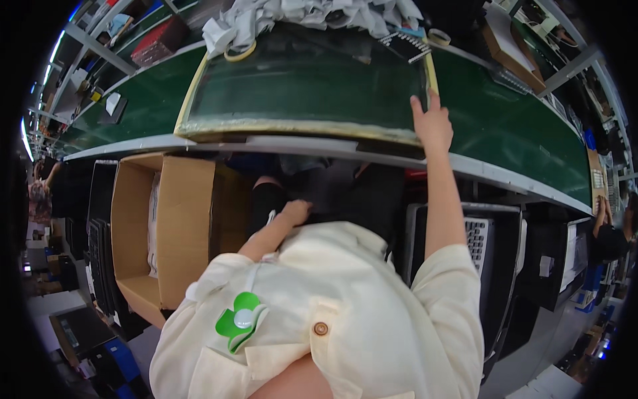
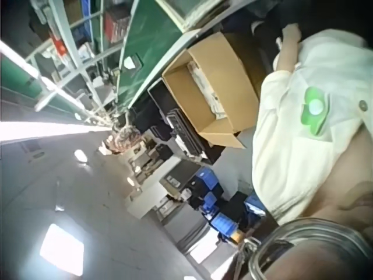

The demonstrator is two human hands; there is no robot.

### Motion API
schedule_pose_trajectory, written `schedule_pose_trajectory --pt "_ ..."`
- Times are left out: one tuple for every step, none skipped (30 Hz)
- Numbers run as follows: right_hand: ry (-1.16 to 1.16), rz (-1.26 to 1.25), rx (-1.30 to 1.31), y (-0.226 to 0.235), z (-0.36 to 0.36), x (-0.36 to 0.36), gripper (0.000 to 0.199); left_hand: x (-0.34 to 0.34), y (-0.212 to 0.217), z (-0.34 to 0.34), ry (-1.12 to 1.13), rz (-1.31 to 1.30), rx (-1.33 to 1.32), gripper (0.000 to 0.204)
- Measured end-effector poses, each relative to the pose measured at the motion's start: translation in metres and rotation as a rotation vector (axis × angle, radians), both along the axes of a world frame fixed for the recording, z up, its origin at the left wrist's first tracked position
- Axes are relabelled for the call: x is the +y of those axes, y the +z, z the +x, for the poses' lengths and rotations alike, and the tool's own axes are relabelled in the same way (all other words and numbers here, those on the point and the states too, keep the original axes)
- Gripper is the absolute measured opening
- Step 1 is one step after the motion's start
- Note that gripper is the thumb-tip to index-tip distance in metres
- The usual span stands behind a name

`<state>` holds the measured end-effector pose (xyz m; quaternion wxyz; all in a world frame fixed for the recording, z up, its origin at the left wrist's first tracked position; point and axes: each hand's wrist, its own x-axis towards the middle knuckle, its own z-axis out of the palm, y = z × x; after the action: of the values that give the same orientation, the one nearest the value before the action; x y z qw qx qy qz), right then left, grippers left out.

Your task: The person takes wrapped computer mice from a cardboard box onto the table, tests a keyboard by pressing keys, and unwraps a mouse to remove its USB receiver.

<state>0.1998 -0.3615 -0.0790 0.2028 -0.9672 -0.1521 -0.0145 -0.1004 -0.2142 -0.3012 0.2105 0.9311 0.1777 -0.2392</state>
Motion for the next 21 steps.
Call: schedule_pose_trajectory --pt "0.004 -0.015 -0.037 -0.003 0.0 -0.002 0.058 -0.006 -0.006 0.009 -0.044 0.047 0.034 0.024" --pt "0.05 0.017 -0.055 -0.004 -0.005 -0.001 0.057 -0.006 -0.017 0.01 -0.19 0.161 0.033 0.023" --pt "0.078 0.042 -0.059 -0.005 -0.01 0.007 0.055 -0.007 -0.036 0.002 -0.131 0.156 -0.06 0.023" --pt "0.093 0.045 -0.027 -0.001 -0.01 0.002 0.054 -0.015 -0.041 0.011 -0.061 -0.005 0.03 0.025" --pt "0.063 0.01 0.042 -0.001 -0.01 0.0 0.054 -0.02 -0.029 0.029 -0.04 -0.182 0.349 0.032" --pt "0.079 0.035 0.068 -0.001 -0.012 -0.003 0.054 -0.025 -0.028 0.028 -0.053 -0.197 0.33 0.032" --pt "0.081 0.046 0.074 0.003 -0.011 -0.002 0.054 -0.021 -0.029 0.036 -0.053 -0.178 0.276 0.032" --pt "0.074 0.019 0.142 0.015 -0.015 0.0 0.054 -0.017 -0.027 0.039 -0.053 -0.169 0.247 0.032" --pt "0.086 0.031 0.103 0.01 -0.015 0.0 0.052 -0.011 -0.028 0.042 -0.042 -0.168 0.236 0.033" --pt "0.103 0.068 0.113 0.011 -0.017 0.002 0.052 -0.003 -0.03 0.044 -0.023 -0.175 0.233 0.033" --pt "0.116 0.064 0.045 0.004 -0.016 -0.001 0.052 0.003 -0.027 0.047 -0.013 -0.183 0.22 0.033" --pt "0.133 0.09 0.117 0.012 -0.015 0.002 0.053 0.012 -0.028 0.052 0.006 -0.187 0.224 0.033" --pt "0.09 0.054 0.171 0.018 -0.015 0.004 0.054 0.019 -0.027 0.061 0.007 -0.193 0.223 0.033" --pt "0.076 -0.019 0.124 0.013 -0.016 0.004 0.054 0.028 -0.027 0.066 0.012 -0.208 0.222 0.034" --pt "0.069 -0.02 0.144 0.012 -0.016 0.001 0.056 0.04 -0.027 0.076 0.015 -0.221 0.229 0.034" --pt "0.113 -0.037 0.134 0.009 -0.016 -0.01 0.059 0.05 -0.027 0.087 0.01 -0.234 0.233 0.034" --pt "0.101 -0.051 0.136 0.016 -0.016 -0.004 0.054 0.062 -0.025 0.093 0.014 -0.246 0.242 0.034" --pt "0.035 0.01 0.145 0.014 -0.019 -0.009 0.055 0.068 -0.021 0.101 0.007 -0.261 0.246 0.034" --pt "0.03 -0.016 0.156 0.013 -0.02 -0.009 0.055 0.078 -0.018 0.108 0.001 -0.279 0.248 0.035" --pt "0.008 0.007 0.152 0.012 -0.015 -0.01 0.055 0.081 -0.014 0.114 -0.003 -0.288 0.256 0.035" --pt "0.001 0.033 0.161 0.012 -0.014 -0.011 0.055 0.087 -0.009 0.114 0.007 -0.295 0.268 0.035"
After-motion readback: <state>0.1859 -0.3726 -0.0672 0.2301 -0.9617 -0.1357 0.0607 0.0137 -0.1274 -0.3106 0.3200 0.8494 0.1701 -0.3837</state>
